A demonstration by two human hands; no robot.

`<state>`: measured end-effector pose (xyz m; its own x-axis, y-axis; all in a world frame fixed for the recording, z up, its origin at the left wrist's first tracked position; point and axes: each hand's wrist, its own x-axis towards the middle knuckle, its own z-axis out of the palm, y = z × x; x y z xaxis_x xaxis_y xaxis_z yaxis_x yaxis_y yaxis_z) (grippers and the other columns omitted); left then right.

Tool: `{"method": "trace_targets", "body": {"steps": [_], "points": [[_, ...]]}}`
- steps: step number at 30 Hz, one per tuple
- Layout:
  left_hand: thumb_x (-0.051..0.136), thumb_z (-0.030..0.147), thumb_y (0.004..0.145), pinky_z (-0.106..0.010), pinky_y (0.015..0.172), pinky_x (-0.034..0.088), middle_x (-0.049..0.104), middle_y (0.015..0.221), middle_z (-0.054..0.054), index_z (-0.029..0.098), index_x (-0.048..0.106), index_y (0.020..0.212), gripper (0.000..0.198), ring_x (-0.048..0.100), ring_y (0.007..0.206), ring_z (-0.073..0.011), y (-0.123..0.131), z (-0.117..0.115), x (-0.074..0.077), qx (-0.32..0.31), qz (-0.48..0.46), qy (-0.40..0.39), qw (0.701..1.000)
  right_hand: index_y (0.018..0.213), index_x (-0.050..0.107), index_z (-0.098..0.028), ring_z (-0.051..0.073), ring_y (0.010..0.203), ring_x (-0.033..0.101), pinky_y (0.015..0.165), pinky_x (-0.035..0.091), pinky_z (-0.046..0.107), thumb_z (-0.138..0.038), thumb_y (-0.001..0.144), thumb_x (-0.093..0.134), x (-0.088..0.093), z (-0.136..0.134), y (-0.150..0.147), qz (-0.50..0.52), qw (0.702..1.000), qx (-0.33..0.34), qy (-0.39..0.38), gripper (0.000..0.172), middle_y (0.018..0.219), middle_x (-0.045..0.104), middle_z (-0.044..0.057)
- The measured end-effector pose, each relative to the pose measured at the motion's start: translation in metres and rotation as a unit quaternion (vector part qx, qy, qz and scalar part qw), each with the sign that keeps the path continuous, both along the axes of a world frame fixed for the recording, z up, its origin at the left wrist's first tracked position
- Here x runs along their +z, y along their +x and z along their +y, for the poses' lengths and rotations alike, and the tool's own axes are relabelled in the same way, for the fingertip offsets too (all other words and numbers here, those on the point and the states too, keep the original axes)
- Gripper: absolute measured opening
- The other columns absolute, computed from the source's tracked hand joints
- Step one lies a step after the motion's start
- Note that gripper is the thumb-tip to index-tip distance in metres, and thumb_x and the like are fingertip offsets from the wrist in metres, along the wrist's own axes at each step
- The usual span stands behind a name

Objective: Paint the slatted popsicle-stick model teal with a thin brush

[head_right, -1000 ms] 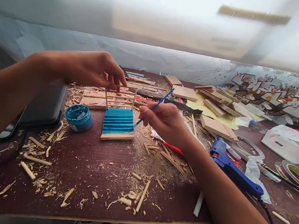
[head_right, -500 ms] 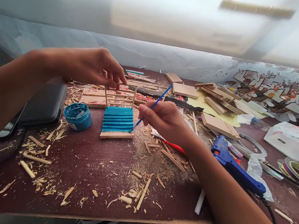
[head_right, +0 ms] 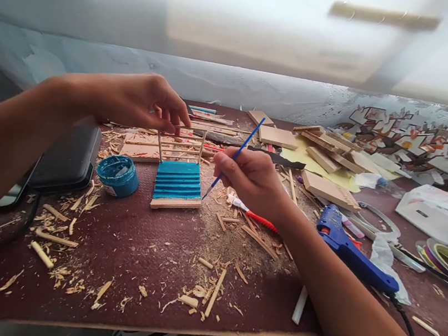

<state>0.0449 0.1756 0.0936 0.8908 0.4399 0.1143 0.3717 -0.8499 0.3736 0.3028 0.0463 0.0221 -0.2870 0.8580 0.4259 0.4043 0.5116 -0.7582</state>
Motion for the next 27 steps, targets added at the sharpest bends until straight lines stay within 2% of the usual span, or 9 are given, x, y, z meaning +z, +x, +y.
{"method": "trace_targets", "body": {"steps": [5, 10, 14, 18, 22, 27], "points": [[0.068, 0.037, 0.084, -0.025, 0.067, 0.047, 0.082, 0.094, -0.005, 0.016, 0.080, 0.118, 0.042, 0.072, 0.082, -0.0184, 0.001, 0.000, 0.000, -0.003, -0.001, -0.002, 1.000, 0.073, 0.063, -0.021, 0.010, 0.054, 0.045, 0.047, 0.034, 0.031, -0.056, 0.106, 0.059, -0.004, -0.003, -0.004, -0.054, 0.998, -0.001, 0.028, 0.048, 0.062, 0.051, -0.003], [0.069, 0.036, 0.082, -0.025, 0.067, 0.045, 0.082, 0.094, -0.004, 0.017, 0.080, 0.117, 0.041, 0.071, 0.081, -0.0180, 0.001, -0.001, 0.000, 0.002, 0.000, -0.007, 1.000, 0.077, 0.068, -0.021, 0.010, 0.056, 0.049, 0.051, 0.037, 0.031, -0.047, 0.106, 0.061, -0.004, -0.005, -0.007, -0.058, 0.998, -0.008, 0.028, 0.040, 0.063, 0.059, -0.001], [0.069, 0.035, 0.082, -0.023, 0.067, 0.045, 0.082, 0.093, -0.004, 0.017, 0.081, 0.115, 0.040, 0.071, 0.082, -0.0167, 0.001, 0.001, -0.001, -0.004, -0.010, -0.006, 1.000, 0.080, 0.073, -0.021, 0.012, 0.058, 0.053, 0.051, 0.040, 0.031, -0.054, 0.103, 0.065, -0.005, -0.006, -0.009, -0.003, 1.000, -0.004, 0.012, 0.041, 0.065, 0.063, 0.000], [0.070, 0.037, 0.080, -0.026, 0.066, 0.047, 0.081, 0.092, -0.007, 0.015, 0.081, 0.115, 0.043, 0.072, 0.083, -0.0194, 0.001, 0.000, -0.002, 0.002, -0.017, -0.021, 1.000, 0.081, 0.075, -0.023, 0.012, 0.058, 0.054, 0.048, 0.038, 0.030, -0.056, 0.100, 0.070, -0.005, -0.007, -0.010, 0.084, 0.996, -0.018, 0.026, 0.038, 0.066, 0.062, 0.001], [0.071, 0.034, 0.081, -0.027, 0.066, 0.049, 0.079, 0.090, -0.008, 0.013, 0.079, 0.115, 0.041, 0.071, 0.080, -0.0182, 0.000, -0.001, -0.001, 0.000, -0.033, -0.044, 0.998, 0.087, 0.074, -0.022, 0.009, 0.048, 0.047, 0.041, 0.033, 0.028, -0.053, 0.100, 0.072, -0.004, -0.007, -0.011, 0.104, 0.993, -0.034, 0.034, 0.034, 0.063, 0.063, -0.001], [0.070, 0.026, 0.082, -0.027, 0.066, 0.048, 0.077, 0.093, -0.010, 0.011, 0.077, 0.121, 0.043, 0.070, 0.082, -0.0179, -0.003, 0.000, 0.002, -0.006, -0.040, -0.048, 0.998, 0.088, 0.069, -0.023, 0.009, 0.045, 0.054, 0.039, 0.041, 0.026, -0.048, 0.097, 0.078, 0.002, -0.004, -0.017, 0.118, 0.991, -0.037, 0.054, 0.028, 0.067, 0.069, 0.000]]}}
